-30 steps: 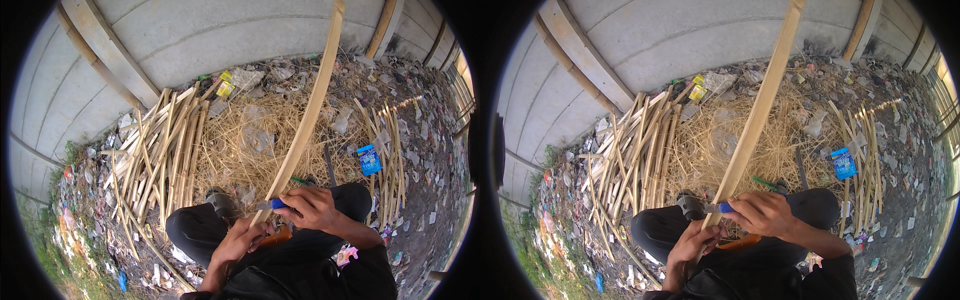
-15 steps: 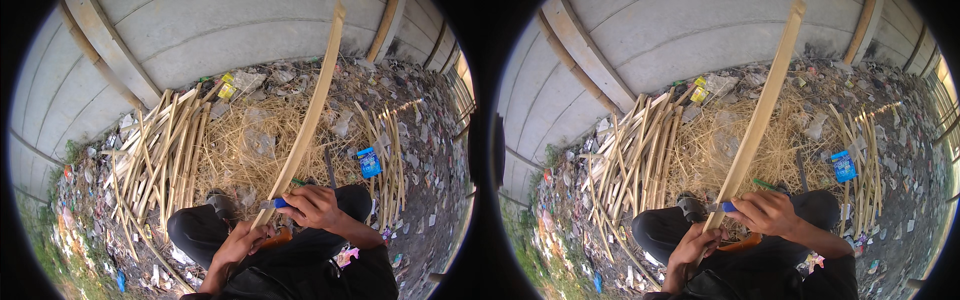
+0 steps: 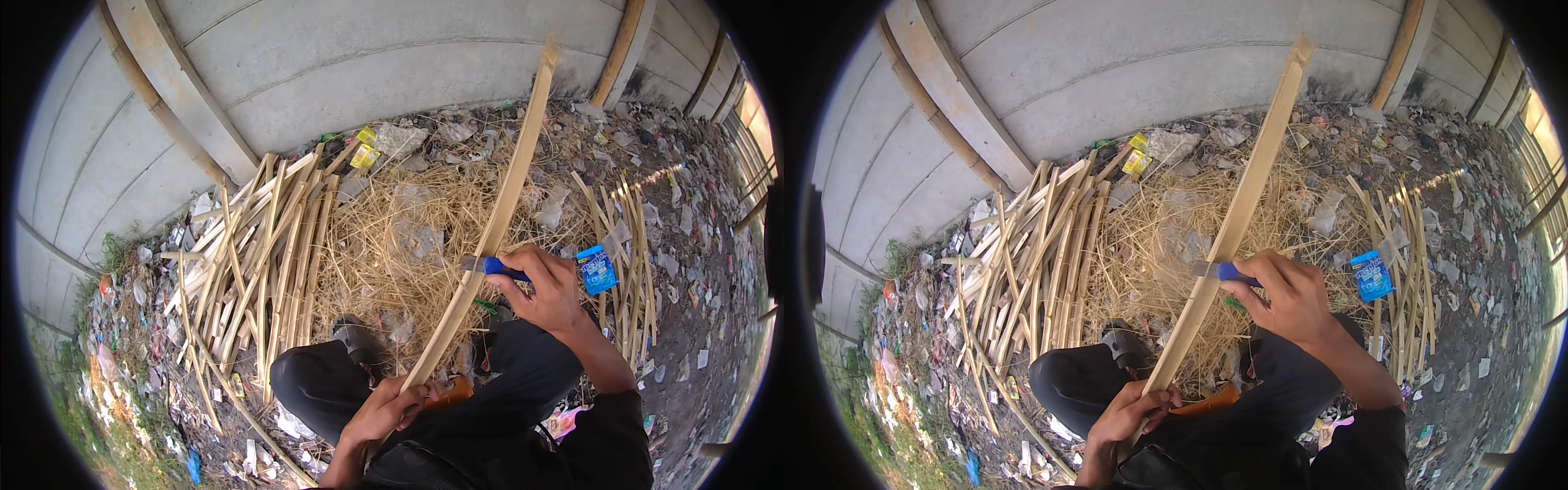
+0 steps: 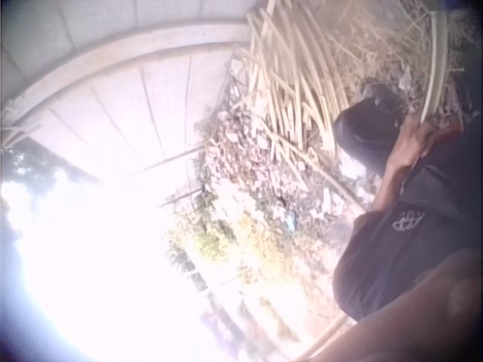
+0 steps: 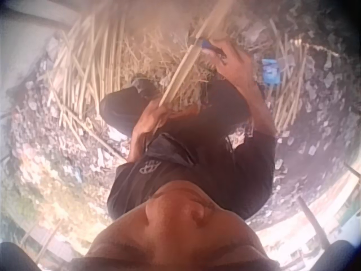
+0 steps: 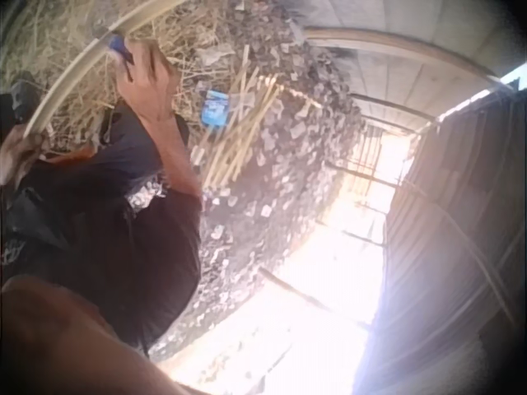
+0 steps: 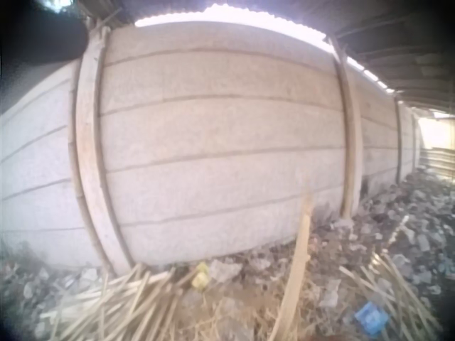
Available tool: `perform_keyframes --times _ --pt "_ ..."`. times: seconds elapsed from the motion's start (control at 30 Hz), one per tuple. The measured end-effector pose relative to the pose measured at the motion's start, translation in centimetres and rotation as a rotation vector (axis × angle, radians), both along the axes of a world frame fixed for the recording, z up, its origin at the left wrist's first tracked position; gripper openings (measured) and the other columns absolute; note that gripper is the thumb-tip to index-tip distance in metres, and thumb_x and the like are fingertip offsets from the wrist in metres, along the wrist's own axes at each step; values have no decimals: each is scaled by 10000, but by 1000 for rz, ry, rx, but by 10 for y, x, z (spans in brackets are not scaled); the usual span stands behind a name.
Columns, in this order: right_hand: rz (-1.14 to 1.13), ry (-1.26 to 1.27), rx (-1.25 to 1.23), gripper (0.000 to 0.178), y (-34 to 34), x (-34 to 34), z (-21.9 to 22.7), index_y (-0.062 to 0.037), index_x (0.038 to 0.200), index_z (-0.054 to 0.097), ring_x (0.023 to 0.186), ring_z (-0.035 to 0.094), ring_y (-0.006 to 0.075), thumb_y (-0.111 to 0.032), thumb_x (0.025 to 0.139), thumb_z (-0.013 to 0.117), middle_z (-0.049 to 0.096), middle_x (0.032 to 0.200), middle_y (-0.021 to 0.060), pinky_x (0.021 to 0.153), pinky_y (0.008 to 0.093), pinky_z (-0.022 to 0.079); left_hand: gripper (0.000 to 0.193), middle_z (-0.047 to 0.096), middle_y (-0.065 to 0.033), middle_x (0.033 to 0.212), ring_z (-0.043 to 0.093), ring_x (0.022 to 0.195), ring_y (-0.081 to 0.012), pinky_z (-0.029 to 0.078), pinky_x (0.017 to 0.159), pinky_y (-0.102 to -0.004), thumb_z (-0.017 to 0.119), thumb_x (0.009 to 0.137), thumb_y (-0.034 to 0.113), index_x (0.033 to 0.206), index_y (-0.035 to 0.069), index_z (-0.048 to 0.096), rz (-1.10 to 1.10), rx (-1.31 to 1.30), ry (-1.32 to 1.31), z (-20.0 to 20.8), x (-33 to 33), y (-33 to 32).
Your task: The person sits on the ground and uses a knife to split a long bamboo pole into thin strips. They hold the pole with one hand and use the knife to shave and separate the bamboo fibers, creating a pile of thin strips.
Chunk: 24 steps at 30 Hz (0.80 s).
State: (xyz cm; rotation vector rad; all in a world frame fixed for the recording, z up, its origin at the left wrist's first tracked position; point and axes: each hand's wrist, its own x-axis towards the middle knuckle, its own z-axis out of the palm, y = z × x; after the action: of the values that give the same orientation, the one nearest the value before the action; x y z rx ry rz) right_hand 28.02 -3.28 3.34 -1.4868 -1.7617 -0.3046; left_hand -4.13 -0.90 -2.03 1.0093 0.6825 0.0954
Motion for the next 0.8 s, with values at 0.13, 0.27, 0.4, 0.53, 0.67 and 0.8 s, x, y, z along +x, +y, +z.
perform_keyframes --times 0.13,0.27,0.4,0.53,0.67,0.8 --pt "30 18 -60 270 6 2 5 -66 977 659 665 712 248 -227 869 847 717 872 84 552 349 556 260 445 18 623 428 510 -84 370 486 -257 512 1057 178 1087 -32 661 18 49 28 -4 -2 2" --pt "24 66 12 267 18 8 3 -47 984 650 662 710 240 -227 899 828 722 871 97 560 353 553 259 457 19 588 438 493 -82 367 484 -267 493 1049 170 1079 -11 675 27 48 49 -2 -3 2" --pt "-196 186 26 253 38 62 4 -18 998 644 699 722 221 -232 961 775 734 888 119 612 325 556 267 455 21 586 438 488 -92 375 491 -278 497 1049 168 1092 -28 673 -30 4 73 -13 -17 -6" --pt "-374 376 12 241 43 137 19 -13 1012 647 745 700 136 -241 1008 725 741 889 90 648 291 528 264 462 12 620 434 488 -86 363 488 -254 501 1065 138 1132 -63 658 -102 -6 61 -16 -35 -15" --pt "-299 532 1 236 32 143 15 -12 1047 638 761 667 91 -236 1022 709 727 869 56 655 280 517 278 452 23 629 435 504 -77 346 487 -244 505 1073 181 1139 -44 653 1 28 71 -24 -34 -12" --pt "-121 475 -146 239 20 78 7 -13 1083 625 767 674 102 -233 1024 697 722 885 87 656 274 515 328 427 41 654 407 528 -58 309 487 -238 501 1092 275 1154 -11 649 156 126 67 -20 -19 -3"
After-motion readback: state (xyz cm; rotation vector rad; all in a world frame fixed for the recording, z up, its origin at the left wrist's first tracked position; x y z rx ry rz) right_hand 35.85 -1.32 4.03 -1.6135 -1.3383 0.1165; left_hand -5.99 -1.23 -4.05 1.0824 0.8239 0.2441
